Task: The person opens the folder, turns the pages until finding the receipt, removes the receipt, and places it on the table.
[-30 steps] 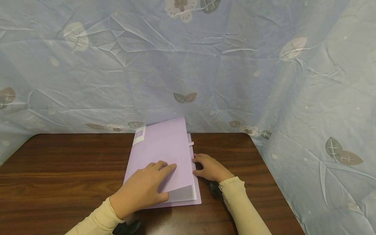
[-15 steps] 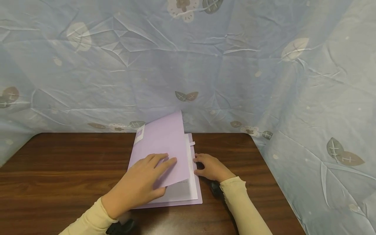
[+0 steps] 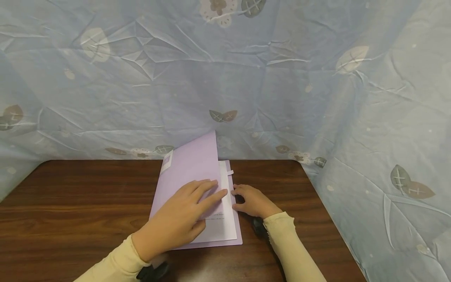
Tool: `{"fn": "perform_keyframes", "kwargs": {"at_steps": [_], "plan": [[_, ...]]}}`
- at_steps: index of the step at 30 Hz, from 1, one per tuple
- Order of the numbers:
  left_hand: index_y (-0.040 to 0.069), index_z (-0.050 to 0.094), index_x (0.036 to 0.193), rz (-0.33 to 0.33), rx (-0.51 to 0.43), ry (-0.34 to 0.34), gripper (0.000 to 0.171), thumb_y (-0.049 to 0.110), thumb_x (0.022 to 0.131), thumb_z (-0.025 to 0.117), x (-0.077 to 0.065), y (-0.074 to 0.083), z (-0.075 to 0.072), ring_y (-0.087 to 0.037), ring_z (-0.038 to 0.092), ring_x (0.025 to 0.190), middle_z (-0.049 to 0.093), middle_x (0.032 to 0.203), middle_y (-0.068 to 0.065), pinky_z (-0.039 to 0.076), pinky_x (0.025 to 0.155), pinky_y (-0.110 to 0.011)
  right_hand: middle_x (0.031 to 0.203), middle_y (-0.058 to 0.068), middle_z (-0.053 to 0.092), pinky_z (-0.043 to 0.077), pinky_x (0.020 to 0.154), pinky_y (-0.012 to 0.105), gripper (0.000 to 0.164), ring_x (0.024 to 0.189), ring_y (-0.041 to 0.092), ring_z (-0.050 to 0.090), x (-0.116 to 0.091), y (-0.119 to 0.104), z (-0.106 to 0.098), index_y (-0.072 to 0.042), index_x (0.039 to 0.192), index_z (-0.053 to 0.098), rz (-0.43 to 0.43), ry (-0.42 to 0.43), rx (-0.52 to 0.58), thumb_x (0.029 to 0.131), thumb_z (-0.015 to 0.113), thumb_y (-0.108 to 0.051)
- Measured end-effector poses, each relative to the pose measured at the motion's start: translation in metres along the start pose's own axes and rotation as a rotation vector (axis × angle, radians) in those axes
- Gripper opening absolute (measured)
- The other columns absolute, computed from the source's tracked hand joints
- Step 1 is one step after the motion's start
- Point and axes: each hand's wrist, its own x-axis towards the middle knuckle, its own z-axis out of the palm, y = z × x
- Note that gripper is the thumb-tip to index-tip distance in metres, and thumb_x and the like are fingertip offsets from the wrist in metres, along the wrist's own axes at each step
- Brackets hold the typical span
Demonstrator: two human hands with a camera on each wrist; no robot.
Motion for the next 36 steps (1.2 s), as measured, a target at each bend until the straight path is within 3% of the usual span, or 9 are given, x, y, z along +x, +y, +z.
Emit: {"fn": "perform_keyframes", "kwargs": {"at_steps": [8,13,19,29,33,36], "plan": [[0.015,0.055,0.146,0.075,0.009,0.041,0.068,0.000,0.081,0.070,0.005,-0.006,-0.011,-0.030,0.046,0.143,0.055,0.147,-0.011,0.037,0.118,-0.052,0.155,0.016,0.050,0.034,0.118,0.057,0.051,0.146,0.040,0.043,0.000,-0.004,-0.001,-0.004,0.140,0.063,0.009,0.002,0.018,0.094,0.077,-0.020],[0.014,0.066,0.126,0.068,0.005,0.091,0.048,0.003,0.079,0.068,0.002,-0.015,-0.026,-0.030,0.047,0.144,0.063,0.137,-0.010,0.034,0.120,-0.052,0.158,0.013,0.048,0.033,0.119,0.056,0.048,0.147,0.038,0.041,0.000,-0.005,-0.002,-0.003,0.137,0.064,0.020,-0.002,0.016,0.094,0.077,-0.019],[0.012,0.071,0.108,0.041,0.044,0.157,0.027,0.014,0.082,0.071,-0.004,-0.025,-0.053,-0.032,0.058,0.131,0.068,0.117,-0.008,0.039,0.116,-0.052,0.158,0.013,0.048,0.032,0.120,0.055,0.048,0.148,0.037,0.040,-0.001,-0.007,-0.002,-0.001,0.137,0.064,0.038,-0.011,0.003,0.094,0.076,-0.018],[0.002,0.073,0.102,-0.101,0.183,0.207,0.022,0.014,0.083,0.071,-0.024,-0.037,-0.101,-0.035,0.068,0.096,0.069,0.102,-0.011,0.049,0.106,-0.052,0.159,0.010,0.047,0.031,0.120,0.056,0.049,0.149,0.036,0.038,-0.001,-0.005,-0.001,-0.003,0.138,0.064,0.054,-0.018,-0.011,0.094,0.077,-0.020],[0.000,0.073,0.108,-0.189,0.202,0.212,0.029,0.012,0.081,0.075,-0.039,-0.043,-0.119,-0.040,0.068,0.098,0.070,0.104,-0.013,0.049,0.104,-0.053,0.160,0.009,0.047,0.031,0.121,0.055,0.049,0.150,0.035,0.038,0.001,-0.004,0.001,-0.004,0.139,0.064,0.050,-0.020,-0.020,0.094,0.076,-0.020],[0.001,0.072,0.115,-0.278,0.216,0.179,0.037,0.015,0.081,0.077,-0.052,-0.047,-0.132,-0.041,0.067,0.105,0.071,0.108,-0.014,0.048,0.106,-0.054,0.159,0.009,0.047,0.031,0.120,0.055,0.049,0.149,0.036,0.038,0.001,-0.003,0.001,-0.004,0.138,0.064,0.051,-0.018,-0.017,0.094,0.077,-0.020]]}}
